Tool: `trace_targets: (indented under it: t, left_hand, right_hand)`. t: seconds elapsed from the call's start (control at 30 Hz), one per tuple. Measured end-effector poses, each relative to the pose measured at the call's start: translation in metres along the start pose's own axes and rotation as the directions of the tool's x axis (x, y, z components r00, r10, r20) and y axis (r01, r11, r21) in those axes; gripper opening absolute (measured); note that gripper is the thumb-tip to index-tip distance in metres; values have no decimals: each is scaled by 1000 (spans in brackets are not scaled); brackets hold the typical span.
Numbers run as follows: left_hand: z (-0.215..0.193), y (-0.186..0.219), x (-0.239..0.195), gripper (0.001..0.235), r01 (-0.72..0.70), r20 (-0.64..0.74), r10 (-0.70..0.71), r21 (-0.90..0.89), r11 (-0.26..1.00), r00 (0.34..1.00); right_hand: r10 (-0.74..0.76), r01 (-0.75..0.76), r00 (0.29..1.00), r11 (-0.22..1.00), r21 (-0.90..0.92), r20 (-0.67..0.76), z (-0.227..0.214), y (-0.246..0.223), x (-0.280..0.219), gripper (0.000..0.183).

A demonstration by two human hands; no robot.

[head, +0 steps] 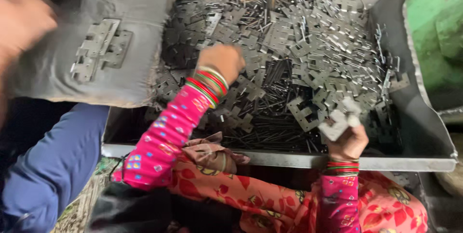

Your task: The person sorts metal hinges and pins by hand from a large bin, picking up individual components and placing them onto a cloth-covered surface.

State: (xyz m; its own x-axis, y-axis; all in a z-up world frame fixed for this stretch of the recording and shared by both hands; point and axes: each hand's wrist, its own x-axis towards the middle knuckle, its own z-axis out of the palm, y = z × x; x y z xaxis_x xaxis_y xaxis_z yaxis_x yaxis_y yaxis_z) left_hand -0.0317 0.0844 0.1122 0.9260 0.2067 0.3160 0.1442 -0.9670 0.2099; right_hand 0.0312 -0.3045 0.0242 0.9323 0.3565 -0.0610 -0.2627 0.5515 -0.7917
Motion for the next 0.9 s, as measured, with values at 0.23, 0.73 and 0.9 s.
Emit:
trace_targets:
  t: [0.23, 0.73, 0.9]
  left_hand:
    - [123, 37, -30, 14, -225, 212, 189, 161, 961, 959]
    - [184, 25, -33, 13, -447, 33, 457, 282, 849, 889]
    - [177, 14, -28, 12, -533, 29, 552, 307, 789, 833]
  right_hand:
    - [-25, 24, 1000, 997, 75, 17, -5, 4, -1, 19]
    - [302, 481, 876, -567, -669, 375, 34, 115, 60, 18]
    - [227, 518, 855, -360, -776, 466, 25, 86, 52, 40]
